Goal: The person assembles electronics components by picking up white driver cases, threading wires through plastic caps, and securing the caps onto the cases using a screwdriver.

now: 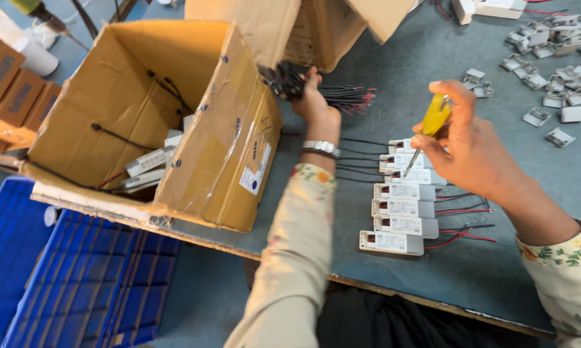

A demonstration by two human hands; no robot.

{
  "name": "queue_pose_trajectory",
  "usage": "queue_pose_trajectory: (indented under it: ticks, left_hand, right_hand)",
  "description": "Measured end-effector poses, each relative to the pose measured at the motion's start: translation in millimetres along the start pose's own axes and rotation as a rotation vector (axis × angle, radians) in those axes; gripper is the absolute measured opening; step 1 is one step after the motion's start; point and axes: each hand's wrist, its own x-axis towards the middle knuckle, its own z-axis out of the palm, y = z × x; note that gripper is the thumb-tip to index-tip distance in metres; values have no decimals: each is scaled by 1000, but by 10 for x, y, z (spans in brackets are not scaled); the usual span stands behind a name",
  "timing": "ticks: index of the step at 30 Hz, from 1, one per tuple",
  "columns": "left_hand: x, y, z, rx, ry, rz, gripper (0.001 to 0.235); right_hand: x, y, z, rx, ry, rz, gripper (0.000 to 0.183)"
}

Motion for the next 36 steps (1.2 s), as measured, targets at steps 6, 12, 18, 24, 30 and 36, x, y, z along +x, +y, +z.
queue_pose_trajectory:
  ticks: [6,12,18,24,30,36]
  left_hand:
    - [-205,-245,-332,-108,408,-153,16]
    - [-776,136,-409,37,383,-173,43]
    - [-1241,584,-639,94,130,-303,52]
    - [-1518,1230,-891,70,-81,-618,75]
    - [-1917,1842,-799,151,9,-758,86]
    - [-1449,2034,-573,1054,-649,218,25]
  right_hand:
    - [-28,32,13,-11,-18,-27,73]
    - [-45,15,33,-45,-15,-46,72]
    - [-45,-12,41,-92,-22,-46,72]
    - [-50,28,50,-100,-16,-80,70]
    - [-57,14,46,-110,-14,-96,70]
    - [-58,19,54,-103,-5,-111,68]
